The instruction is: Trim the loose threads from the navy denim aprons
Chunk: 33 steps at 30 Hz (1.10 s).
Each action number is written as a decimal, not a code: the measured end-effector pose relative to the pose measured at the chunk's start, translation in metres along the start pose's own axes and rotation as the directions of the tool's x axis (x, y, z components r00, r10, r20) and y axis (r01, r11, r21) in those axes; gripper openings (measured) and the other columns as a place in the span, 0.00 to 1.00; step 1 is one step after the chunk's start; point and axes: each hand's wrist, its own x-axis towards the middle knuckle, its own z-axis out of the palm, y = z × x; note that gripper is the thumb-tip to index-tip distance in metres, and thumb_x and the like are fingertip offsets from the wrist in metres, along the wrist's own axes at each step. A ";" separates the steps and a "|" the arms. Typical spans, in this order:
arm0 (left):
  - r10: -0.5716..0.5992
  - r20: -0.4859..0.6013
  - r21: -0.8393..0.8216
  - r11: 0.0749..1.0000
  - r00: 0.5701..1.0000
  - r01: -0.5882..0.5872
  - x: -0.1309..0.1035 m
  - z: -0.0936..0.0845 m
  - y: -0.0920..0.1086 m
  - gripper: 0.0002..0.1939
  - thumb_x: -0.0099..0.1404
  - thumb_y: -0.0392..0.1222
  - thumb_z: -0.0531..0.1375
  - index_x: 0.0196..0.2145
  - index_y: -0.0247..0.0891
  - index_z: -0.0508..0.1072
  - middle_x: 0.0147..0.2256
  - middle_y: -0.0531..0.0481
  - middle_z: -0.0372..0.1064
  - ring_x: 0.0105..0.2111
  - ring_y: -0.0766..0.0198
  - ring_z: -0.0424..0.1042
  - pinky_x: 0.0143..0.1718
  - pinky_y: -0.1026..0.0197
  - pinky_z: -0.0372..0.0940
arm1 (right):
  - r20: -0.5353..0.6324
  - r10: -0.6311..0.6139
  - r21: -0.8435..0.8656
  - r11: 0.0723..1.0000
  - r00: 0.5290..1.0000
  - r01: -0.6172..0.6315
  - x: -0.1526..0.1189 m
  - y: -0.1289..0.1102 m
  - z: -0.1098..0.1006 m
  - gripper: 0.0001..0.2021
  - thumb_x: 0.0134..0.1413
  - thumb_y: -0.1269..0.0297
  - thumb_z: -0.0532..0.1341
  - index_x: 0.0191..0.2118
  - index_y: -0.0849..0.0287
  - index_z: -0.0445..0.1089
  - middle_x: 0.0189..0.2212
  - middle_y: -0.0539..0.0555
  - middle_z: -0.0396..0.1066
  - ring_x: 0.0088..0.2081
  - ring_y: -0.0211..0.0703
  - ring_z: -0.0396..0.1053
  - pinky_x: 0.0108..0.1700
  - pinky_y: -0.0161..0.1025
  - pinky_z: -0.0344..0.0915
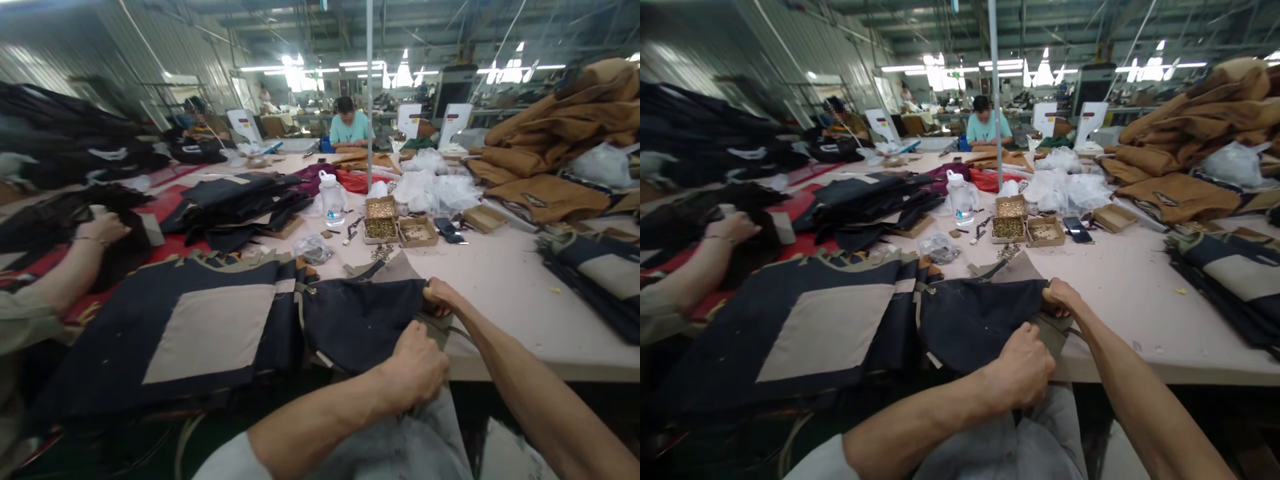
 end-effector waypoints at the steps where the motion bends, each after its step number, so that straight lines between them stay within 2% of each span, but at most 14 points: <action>1: -0.042 -0.025 0.040 0.998 0.999 0.043 -0.002 0.000 -0.007 0.09 0.52 0.37 0.65 0.18 0.37 0.70 0.21 0.38 0.66 0.35 0.47 0.67 0.45 0.44 0.56 | -0.006 0.000 0.020 1.000 1.000 0.000 0.000 0.000 -0.001 0.25 0.58 0.48 0.57 0.45 0.69 0.74 0.19 0.65 0.73 0.26 0.58 0.76 0.30 0.45 0.73; 4: -0.187 -0.153 0.098 0.974 0.970 0.203 -0.006 -0.003 -0.036 0.13 0.48 0.35 0.67 0.14 0.37 0.66 0.20 0.36 0.65 0.41 0.41 0.64 0.50 0.40 0.51 | -0.051 -0.001 0.021 1.000 0.999 0.002 0.000 -0.002 -0.001 0.34 0.55 0.39 0.58 0.45 0.72 0.74 0.18 0.67 0.73 0.25 0.59 0.76 0.30 0.47 0.72; 7: -0.266 -0.321 -0.010 0.961 0.909 0.277 -0.004 0.001 -0.065 0.17 0.51 0.31 0.64 0.12 0.37 0.63 0.18 0.37 0.61 0.42 0.41 0.62 0.51 0.40 0.50 | -0.072 -0.006 -0.038 0.999 0.997 0.003 0.000 -0.004 0.000 0.40 0.53 0.31 0.57 0.45 0.74 0.74 0.19 0.67 0.73 0.24 0.59 0.75 0.30 0.47 0.72; 9: -0.297 -0.408 -0.078 0.953 0.863 0.292 0.002 0.007 -0.079 0.16 0.54 0.29 0.61 0.12 0.37 0.65 0.22 0.35 0.63 0.44 0.40 0.60 0.52 0.40 0.49 | -0.086 -0.016 -0.065 0.998 0.996 0.011 -0.001 -0.005 0.001 0.41 0.53 0.30 0.56 0.45 0.73 0.74 0.19 0.66 0.73 0.24 0.57 0.75 0.31 0.46 0.72; 11: -0.343 -0.410 -0.090 0.937 0.845 0.337 0.008 0.014 -0.087 0.13 0.56 0.28 0.58 0.17 0.34 0.71 0.30 0.31 0.66 0.47 0.39 0.59 0.52 0.39 0.49 | -0.103 -0.019 -0.070 0.997 0.995 0.012 -0.002 -0.005 0.002 0.41 0.54 0.31 0.56 0.46 0.73 0.74 0.19 0.66 0.73 0.24 0.57 0.76 0.31 0.46 0.72; 12: -0.358 -0.385 -0.075 0.931 0.851 0.358 0.011 0.017 -0.089 0.12 0.58 0.28 0.56 0.20 0.33 0.74 0.34 0.29 0.67 0.48 0.39 0.59 0.52 0.39 0.49 | -0.110 -0.023 -0.069 0.997 0.994 0.015 -0.002 -0.005 0.002 0.40 0.54 0.31 0.56 0.46 0.72 0.74 0.19 0.65 0.73 0.24 0.56 0.75 0.31 0.46 0.72; 14: -0.330 -0.307 -0.022 0.940 0.893 0.340 0.016 0.023 -0.091 0.12 0.61 0.28 0.54 0.27 0.30 0.77 0.38 0.28 0.67 0.48 0.40 0.59 0.51 0.40 0.52 | -0.116 -0.026 -0.073 0.997 0.993 0.017 -0.003 -0.005 0.002 0.39 0.55 0.32 0.56 0.45 0.71 0.74 0.19 0.65 0.73 0.23 0.56 0.75 0.31 0.45 0.72; 16: -0.222 -0.217 0.006 0.973 0.951 0.229 0.019 0.029 -0.095 0.13 0.62 0.30 0.53 0.34 0.29 0.78 0.39 0.28 0.67 0.46 0.42 0.61 0.48 0.43 0.55 | -0.112 -0.026 -0.082 0.997 0.993 0.017 -0.003 -0.005 0.002 0.36 0.57 0.35 0.55 0.45 0.71 0.74 0.19 0.66 0.73 0.23 0.56 0.75 0.31 0.45 0.72; 18: -0.125 -0.146 -0.022 0.992 0.981 0.123 0.022 0.036 -0.101 0.12 0.61 0.31 0.56 0.39 0.30 0.77 0.41 0.28 0.68 0.46 0.44 0.62 0.46 0.47 0.58 | -0.107 -0.030 -0.079 0.997 0.994 0.021 -0.003 -0.006 0.002 0.33 0.58 0.39 0.56 0.44 0.71 0.75 0.20 0.66 0.73 0.23 0.56 0.75 0.31 0.46 0.72; 20: -0.103 -0.117 -0.082 0.992 0.988 0.094 0.026 0.040 -0.109 0.11 0.57 0.32 0.60 0.39 0.33 0.77 0.43 0.30 0.68 0.47 0.44 0.63 0.46 0.49 0.60 | -0.105 -0.034 -0.074 0.997 0.994 0.026 -0.004 -0.006 0.002 0.31 0.59 0.41 0.56 0.44 0.71 0.75 0.21 0.66 0.74 0.23 0.55 0.75 0.32 0.45 0.72; 23: -0.128 -0.141 -0.171 0.980 0.982 0.103 0.031 0.041 -0.121 0.07 0.52 0.31 0.63 0.32 0.36 0.76 0.34 0.35 0.70 0.41 0.48 0.66 0.48 0.50 0.61 | -0.125 -0.040 -0.099 0.995 0.991 0.027 -0.003 -0.005 0.003 0.30 0.60 0.42 0.55 0.45 0.70 0.74 0.22 0.65 0.75 0.24 0.53 0.76 0.33 0.43 0.72; 25: -0.118 -0.160 -0.190 0.978 0.980 0.087 0.031 0.039 -0.127 0.05 0.52 0.32 0.62 0.30 0.37 0.77 0.31 0.37 0.69 0.38 0.50 0.66 0.46 0.51 0.61 | -0.149 -0.056 -0.129 0.991 0.987 0.036 -0.002 -0.002 0.005 0.30 0.60 0.42 0.55 0.45 0.68 0.74 0.24 0.65 0.76 0.24 0.51 0.76 0.34 0.42 0.71; 30: -0.036 -0.124 -0.067 0.997 0.992 0.028 0.023 0.037 -0.132 0.12 0.57 0.37 0.60 0.38 0.38 0.79 0.45 0.39 0.70 0.46 0.49 0.63 0.44 0.52 0.58 | -0.196 -0.114 -0.172 0.982 0.974 0.080 0.000 0.005 0.010 0.33 0.58 0.36 0.54 0.45 0.66 0.74 0.29 0.66 0.77 0.29 0.51 0.77 0.37 0.41 0.69; 33: -0.016 -0.111 -0.019 1.000 0.994 0.014 0.021 0.040 -0.131 0.14 0.58 0.38 0.59 0.41 0.38 0.79 0.47 0.39 0.68 0.47 0.49 0.61 0.44 0.52 0.57 | -0.209 -0.113 -0.171 0.982 0.971 0.078 -0.001 0.006 0.010 0.34 0.58 0.36 0.54 0.47 0.66 0.74 0.29 0.66 0.77 0.32 0.52 0.77 0.38 0.40 0.68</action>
